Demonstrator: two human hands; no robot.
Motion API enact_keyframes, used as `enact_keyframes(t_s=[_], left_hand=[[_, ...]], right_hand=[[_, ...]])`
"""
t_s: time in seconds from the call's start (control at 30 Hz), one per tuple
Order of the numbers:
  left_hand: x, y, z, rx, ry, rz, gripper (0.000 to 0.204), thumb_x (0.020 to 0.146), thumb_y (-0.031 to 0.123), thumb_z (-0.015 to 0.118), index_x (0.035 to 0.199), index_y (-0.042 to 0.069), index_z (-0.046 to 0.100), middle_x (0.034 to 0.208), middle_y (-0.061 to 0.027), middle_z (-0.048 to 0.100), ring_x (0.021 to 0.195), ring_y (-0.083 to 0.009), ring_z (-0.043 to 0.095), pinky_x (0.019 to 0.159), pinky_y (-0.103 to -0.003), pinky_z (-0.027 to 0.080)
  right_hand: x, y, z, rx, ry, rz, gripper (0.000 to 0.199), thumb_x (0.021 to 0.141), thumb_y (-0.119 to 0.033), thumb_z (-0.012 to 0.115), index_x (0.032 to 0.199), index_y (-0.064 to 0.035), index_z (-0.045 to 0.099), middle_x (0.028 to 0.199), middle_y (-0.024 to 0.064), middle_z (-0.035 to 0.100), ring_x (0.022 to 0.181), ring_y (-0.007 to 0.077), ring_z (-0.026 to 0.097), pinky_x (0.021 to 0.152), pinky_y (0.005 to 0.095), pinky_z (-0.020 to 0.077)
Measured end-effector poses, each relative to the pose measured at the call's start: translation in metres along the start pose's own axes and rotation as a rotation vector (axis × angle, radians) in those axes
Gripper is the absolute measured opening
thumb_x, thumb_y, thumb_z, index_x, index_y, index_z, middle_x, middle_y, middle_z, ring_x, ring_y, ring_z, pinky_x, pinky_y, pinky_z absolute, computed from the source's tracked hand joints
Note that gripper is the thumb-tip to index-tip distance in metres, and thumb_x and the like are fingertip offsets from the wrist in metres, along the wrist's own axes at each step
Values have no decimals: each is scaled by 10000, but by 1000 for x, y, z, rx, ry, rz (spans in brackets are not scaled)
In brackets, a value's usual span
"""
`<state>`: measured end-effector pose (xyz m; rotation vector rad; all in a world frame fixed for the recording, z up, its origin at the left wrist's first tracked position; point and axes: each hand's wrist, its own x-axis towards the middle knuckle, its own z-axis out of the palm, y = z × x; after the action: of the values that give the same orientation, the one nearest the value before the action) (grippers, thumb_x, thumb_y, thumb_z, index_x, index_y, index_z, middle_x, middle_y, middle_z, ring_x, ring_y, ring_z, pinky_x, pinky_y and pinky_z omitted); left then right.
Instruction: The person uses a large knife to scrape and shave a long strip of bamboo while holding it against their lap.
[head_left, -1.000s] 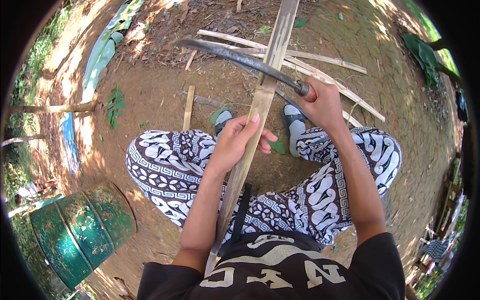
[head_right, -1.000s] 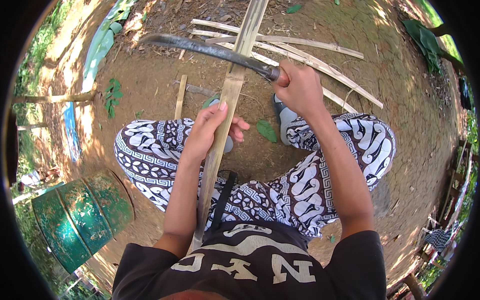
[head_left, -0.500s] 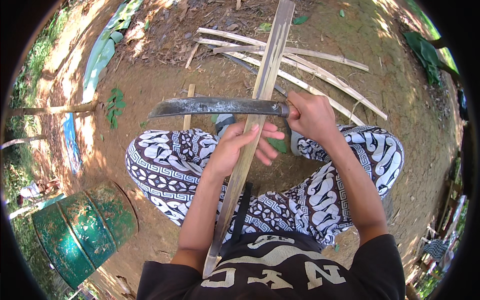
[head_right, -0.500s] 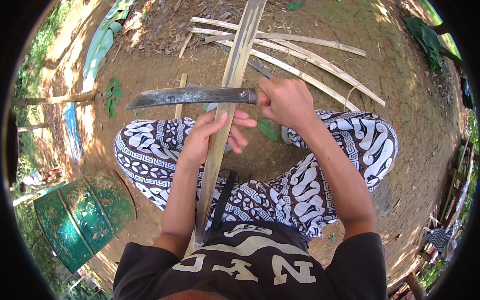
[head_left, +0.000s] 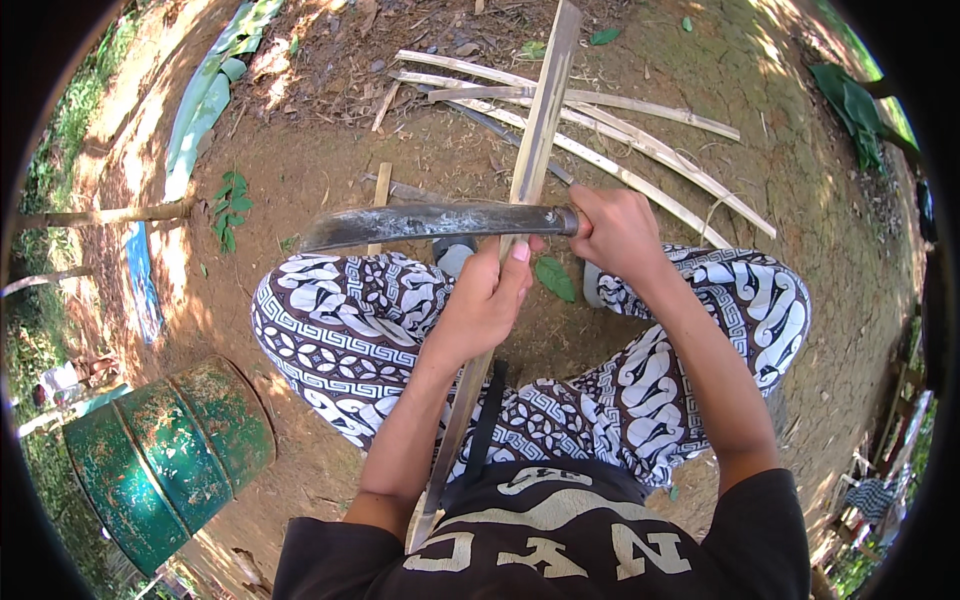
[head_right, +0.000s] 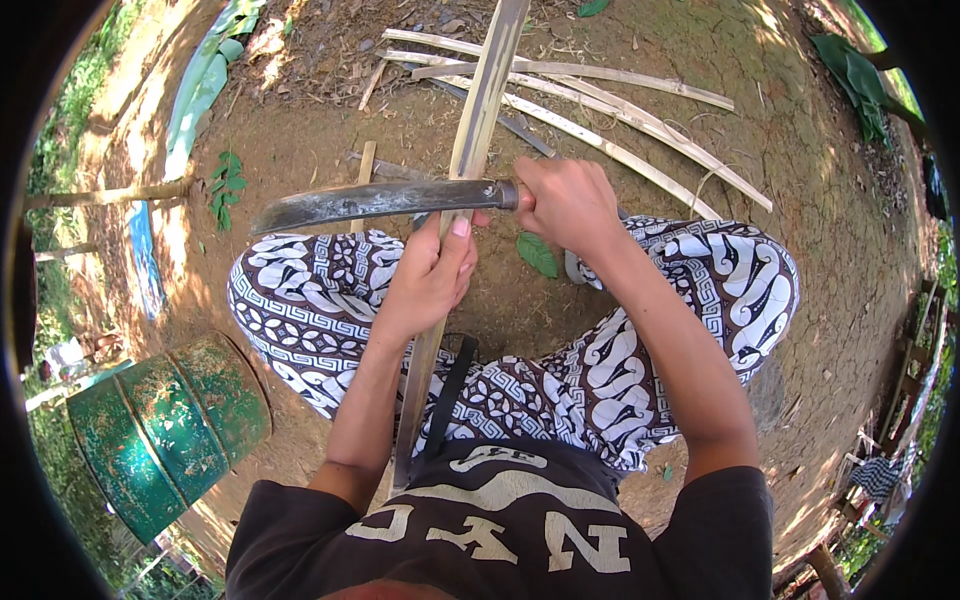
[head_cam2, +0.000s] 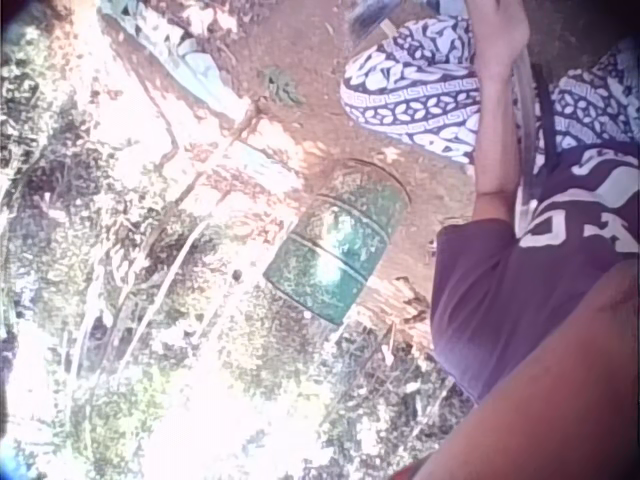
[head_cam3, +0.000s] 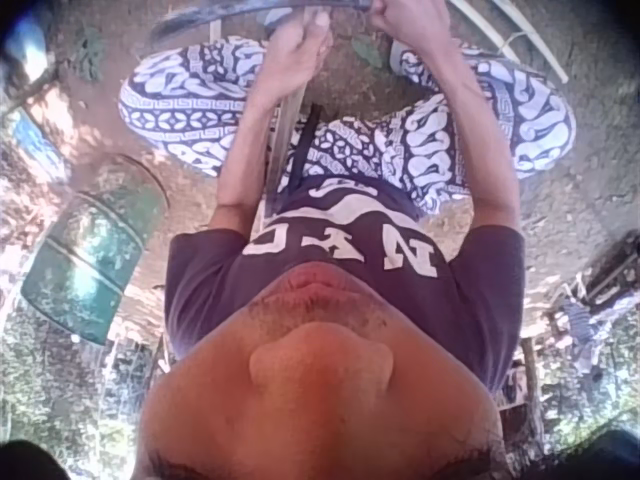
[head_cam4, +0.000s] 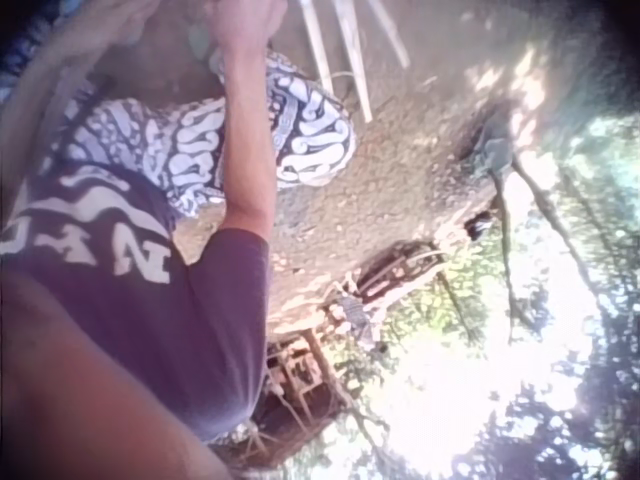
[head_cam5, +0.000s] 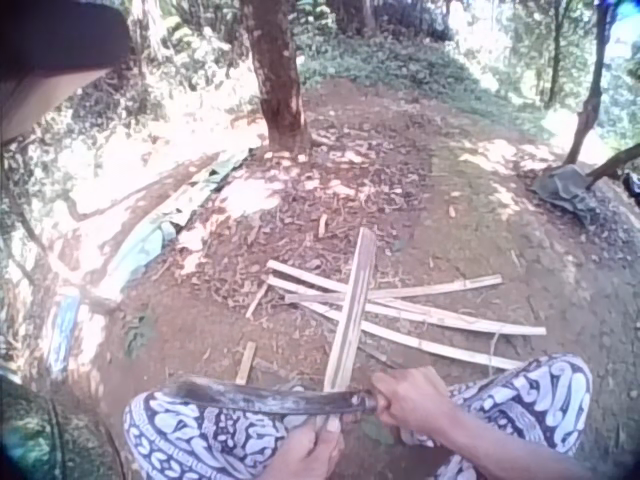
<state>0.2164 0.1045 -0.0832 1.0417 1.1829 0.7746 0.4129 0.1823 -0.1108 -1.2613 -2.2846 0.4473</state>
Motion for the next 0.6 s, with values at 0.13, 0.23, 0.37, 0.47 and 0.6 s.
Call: enact_keyframes(t_s=[0.13, 0.23, 0.37, 0.47, 0.6], left_hand=[[2, -2, 0, 27, 5, -14, 345, 1095, 322, 383, 1188, 18, 518, 695, 45, 420, 499, -10, 339, 427, -198, 292], [5, -1, 1, -22, 13, -31, 347, 1096, 322, 377, 1185, 18, 517, 703, 42, 422, 496, -13, 339, 420, -200, 296], [-2, 4, -1, -100, 24, -65, 347, 1097, 319, 371, 1177, 16, 521, 712, 36, 424, 470, -18, 338, 397, -205, 305], [-9, 8, -9, -155, -3, -106, 362, 1098, 319, 369, 1200, 5, 519, 716, 32, 425, 449, -21, 336, 386, -204, 310], [-4, 19, -17, -181, 50, -76, 397, 1098, 324, 367, 1257, -13, 504, 713, 31, 424, 438, -23, 337, 382, -197, 310]], right_hand=[[2, 11, 11, -45, 26, -3, 186, 656, -66, 631, 793, -63, 506, 652, 148, 566, 600, 393, 581, 569, 486, 476], [4, 17, 16, -77, 72, -38, 174, 681, -97, 673, 787, -58, 540, 656, 112, 619, 592, 345, 638, 522, 459, 502], [14, 53, 14, -160, 143, 224, 75, 770, -126, 645, 793, -59, 621, 618, 123, 629, 580, 318, 660, 521, 447, 516], [35, 89, -16, -275, 231, 541, 144, 862, -171, 600, 812, -51, 663, 631, 178, 644, 563, 337, 655, 557, 456, 528], [27, 54, -21, -22, 286, 459, 152, 847, -154, 589, 774, -28, 633, 597, 187, 607, 565, 369, 635, 567, 441, 525]])
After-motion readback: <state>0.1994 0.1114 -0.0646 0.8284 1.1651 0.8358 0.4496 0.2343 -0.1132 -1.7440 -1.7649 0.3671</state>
